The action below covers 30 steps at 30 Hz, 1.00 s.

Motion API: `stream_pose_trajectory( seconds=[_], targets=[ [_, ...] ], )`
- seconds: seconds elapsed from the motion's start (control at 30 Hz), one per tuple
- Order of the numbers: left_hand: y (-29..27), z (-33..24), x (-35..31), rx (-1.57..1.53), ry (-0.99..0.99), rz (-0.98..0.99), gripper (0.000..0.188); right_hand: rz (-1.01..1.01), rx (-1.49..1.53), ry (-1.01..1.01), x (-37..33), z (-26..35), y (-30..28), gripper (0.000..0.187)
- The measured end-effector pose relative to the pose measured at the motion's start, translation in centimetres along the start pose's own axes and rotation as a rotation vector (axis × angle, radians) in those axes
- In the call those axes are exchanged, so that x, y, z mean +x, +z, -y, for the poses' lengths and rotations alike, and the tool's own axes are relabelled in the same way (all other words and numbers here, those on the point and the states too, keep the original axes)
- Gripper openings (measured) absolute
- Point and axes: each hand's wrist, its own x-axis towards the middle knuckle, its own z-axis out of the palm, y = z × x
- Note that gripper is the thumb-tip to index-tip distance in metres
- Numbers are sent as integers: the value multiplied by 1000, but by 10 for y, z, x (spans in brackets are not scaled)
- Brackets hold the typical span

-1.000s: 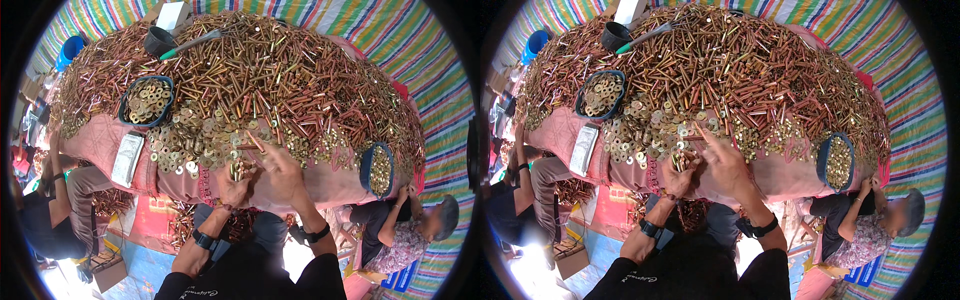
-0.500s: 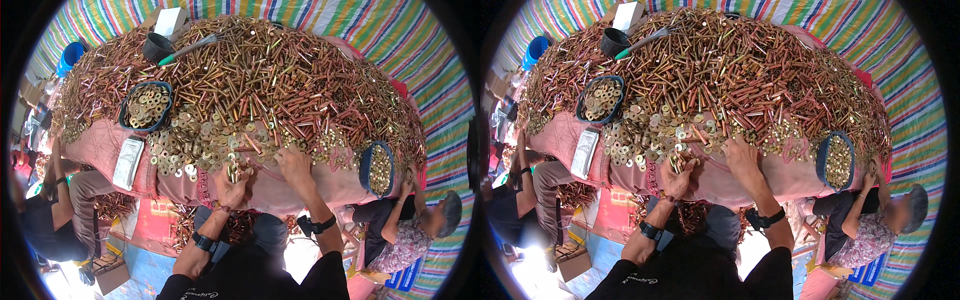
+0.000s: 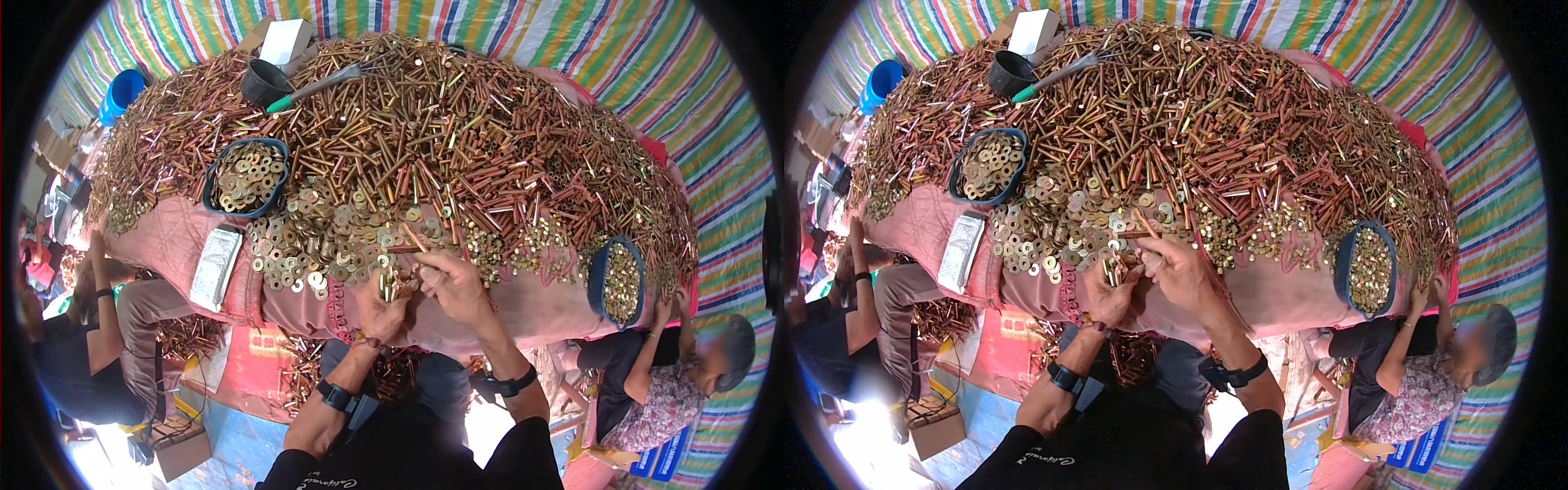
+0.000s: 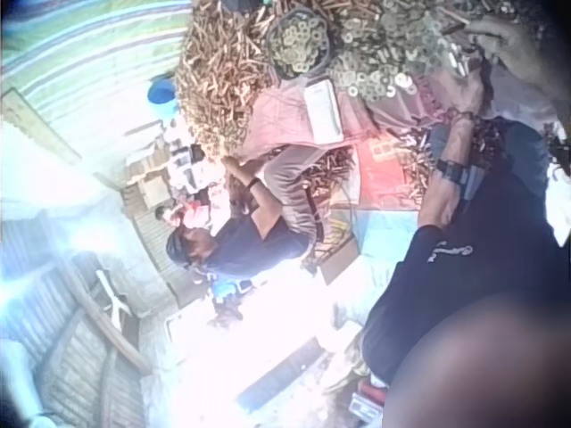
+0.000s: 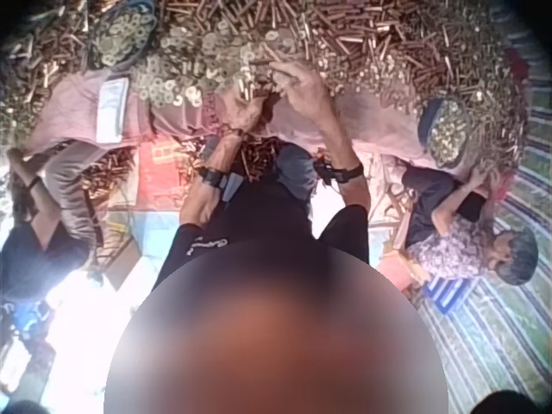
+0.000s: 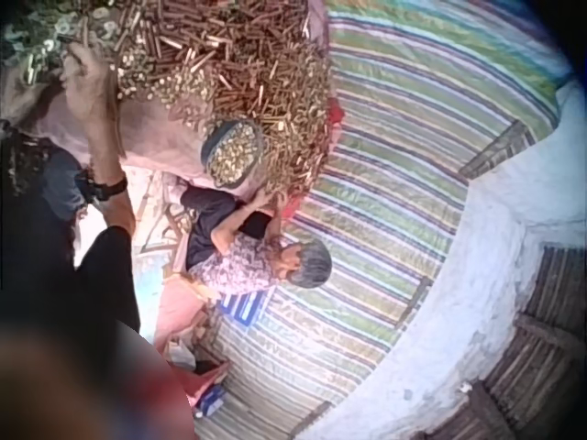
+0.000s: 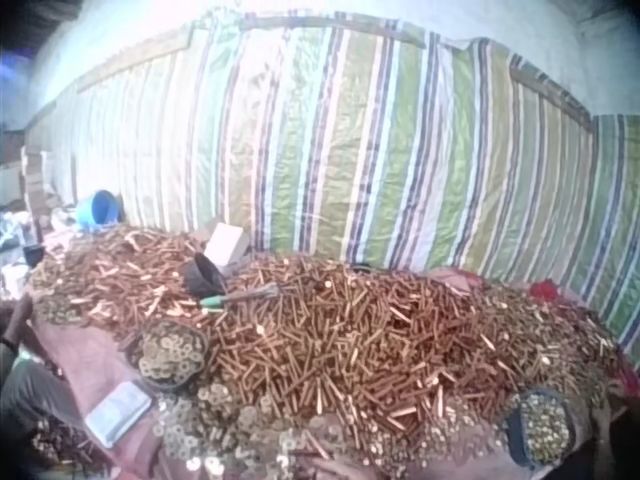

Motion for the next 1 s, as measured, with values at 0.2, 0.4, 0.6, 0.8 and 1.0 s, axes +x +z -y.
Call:
stream_pose_trajectory(
  seconds=[0.2, 0.4, 0.6, 0.8, 1.0],
  targets=[
    [2, -2, 1, 7, -11, -11, 21, -61, -224, -73, -7, -9, 1, 27],
    [0, -13, 1, 63, -71, 21, 21, -117, 72, 48, -7, -4, -2, 31],
    [-1, -10, 1, 42, -105, 49, 23, -66, 8, -70, 0, 4, -3, 28],
    [-2, -9, 0, 8, -93, 58, 24, -46, -323, -326, 9, 16, 1, 25],
    [-2, -12, 0, 83, -78, 45, 22, -110, -314, -234, 10, 15, 6, 14]
  ],
)
